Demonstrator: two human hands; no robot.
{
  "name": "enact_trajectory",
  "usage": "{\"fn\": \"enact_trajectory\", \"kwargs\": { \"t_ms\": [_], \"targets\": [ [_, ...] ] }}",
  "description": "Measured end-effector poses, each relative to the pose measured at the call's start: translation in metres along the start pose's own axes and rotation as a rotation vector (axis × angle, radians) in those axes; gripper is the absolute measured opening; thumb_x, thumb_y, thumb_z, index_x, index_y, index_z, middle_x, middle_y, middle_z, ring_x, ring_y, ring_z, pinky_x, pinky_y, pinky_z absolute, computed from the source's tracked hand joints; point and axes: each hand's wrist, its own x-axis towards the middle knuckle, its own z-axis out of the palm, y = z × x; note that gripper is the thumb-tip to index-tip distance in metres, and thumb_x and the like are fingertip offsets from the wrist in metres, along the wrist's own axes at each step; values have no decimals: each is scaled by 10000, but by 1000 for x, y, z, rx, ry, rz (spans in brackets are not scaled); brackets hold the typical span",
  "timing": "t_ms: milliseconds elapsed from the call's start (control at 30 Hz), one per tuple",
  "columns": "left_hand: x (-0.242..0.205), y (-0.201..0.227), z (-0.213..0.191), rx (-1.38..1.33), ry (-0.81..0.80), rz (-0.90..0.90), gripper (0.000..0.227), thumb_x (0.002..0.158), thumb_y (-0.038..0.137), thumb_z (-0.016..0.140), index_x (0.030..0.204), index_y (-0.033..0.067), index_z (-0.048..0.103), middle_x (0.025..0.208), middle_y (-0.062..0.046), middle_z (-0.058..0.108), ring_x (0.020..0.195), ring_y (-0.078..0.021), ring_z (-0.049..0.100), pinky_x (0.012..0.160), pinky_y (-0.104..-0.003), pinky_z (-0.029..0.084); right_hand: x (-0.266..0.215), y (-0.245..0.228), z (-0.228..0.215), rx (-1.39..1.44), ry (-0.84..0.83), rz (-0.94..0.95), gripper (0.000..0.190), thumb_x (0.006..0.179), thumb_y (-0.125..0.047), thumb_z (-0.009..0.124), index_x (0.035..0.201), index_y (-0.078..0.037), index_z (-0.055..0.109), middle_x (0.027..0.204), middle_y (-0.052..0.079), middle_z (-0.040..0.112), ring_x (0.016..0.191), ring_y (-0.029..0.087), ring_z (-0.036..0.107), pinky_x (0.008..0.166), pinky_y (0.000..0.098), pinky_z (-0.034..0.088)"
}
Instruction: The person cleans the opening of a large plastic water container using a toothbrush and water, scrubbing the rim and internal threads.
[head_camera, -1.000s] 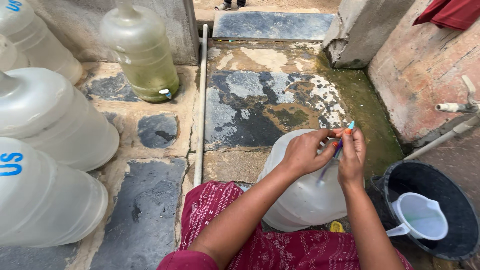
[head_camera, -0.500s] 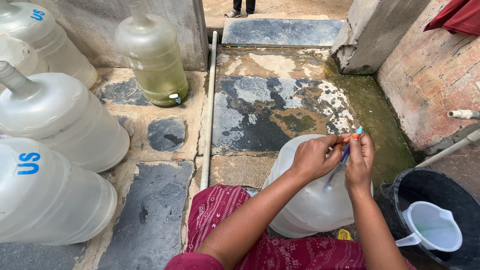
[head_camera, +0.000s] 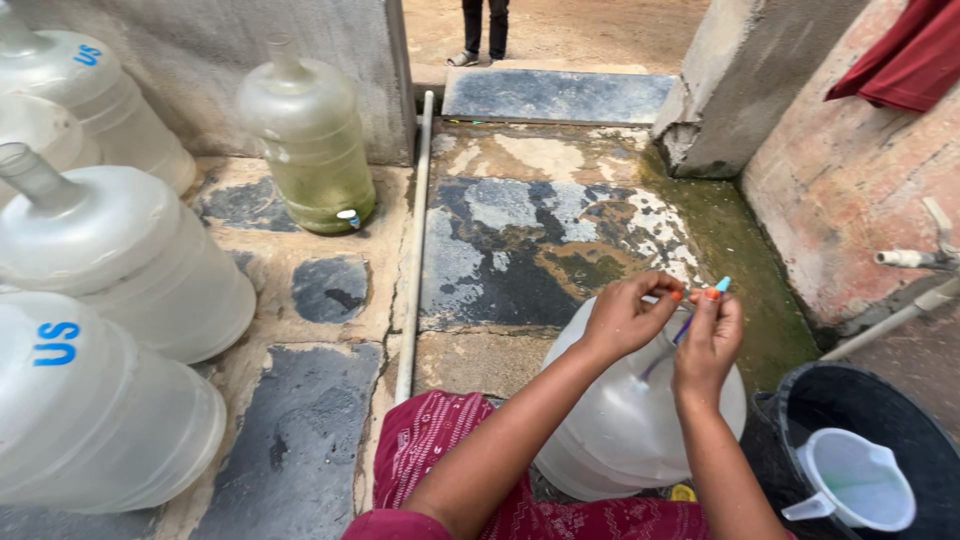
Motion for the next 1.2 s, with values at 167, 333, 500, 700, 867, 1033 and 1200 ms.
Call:
{"fn": "enact_trajectory", "kwargs": {
  "t_ms": [167, 333, 500, 700, 867, 1033, 1200],
  "targets": [
    [40, 0, -56, -835, 152, -162, 605, 1109, 450, 276, 1567, 60, 339, 1565, -197, 460, 1379, -366, 504, 1165, -473, 414, 2, 0, -2, -13, -5, -16, 249, 1180, -261, 527, 1059, -51, 584, 1061, 23, 638, 969, 72, 549, 911, 259, 450],
    [42, -22, -111, -1229, 428, -61, 630, 1070, 497, 311, 1542, 83, 359, 1594, -179, 411, 1480, -368, 385, 1203, -513, 335, 0, -1, -12, -21, -73, -53, 245, 1156, -251, 524, 1051, -45, 604, 1056, 58, 677, 1016, 106, 627, 980, 289, 500],
    [40, -27, -120, -1265, 399, -20, 639, 1061, 524, 323, 1550, 114, 360, 1617, -164, 387, 1491, -360, 368, 1207, -522, 318, -1, -8, -5, -8, -99, 12, 234, 1163, -251, 503, 1057, -51, 559, 986, 76, 706, 927, 124, 658, 900, 292, 510],
    [40, -15, -114, -1326, 354, 1, 687, 1049, 564, 344, 1566, 110, 341, 1631, -180, 364, 1502, -377, 350, 1222, -537, 303, -5, -14, 0, -9, -116, 27, 242, 1168, -251, 491, 1040, -51, 542, 924, 71, 670, 883, 126, 654, 864, 291, 522],
    [33, 6, -98, -1486, 47, 48, 793, 1036, 667, 305, 1618, 129, 300, 1656, -186, 332, 1519, -376, 343, 1249, -518, 297, -11, -24, 3, -39, -119, 6, 240, 1154, -240, 485, 1023, -45, 535, 904, 75, 668, 863, 125, 646, 855, 287, 514],
    [21, 24, -57, -1359, -195, -104, 895, 1031, 749, 202, 1655, 110, 257, 1647, -219, 346, 1469, -391, 406, 1233, -506, 325, -15, -31, 14, -41, -136, 25, 251, 1157, -238, 477, 1015, -39, 534, 902, 81, 680, 851, 108, 633, 837, 274, 499],
    [18, 16, -38, -1314, -208, -165, 895, 1028, 745, 199, 1652, 106, 251, 1637, -234, 346, 1470, -382, 406, 1229, -504, 332, -15, -34, 10, -53, -151, 12, 251, 1156, -245, 472, 1019, -44, 533, 906, 82, 683, 848, 102, 636, 827, 271, 504]
  ]
}}
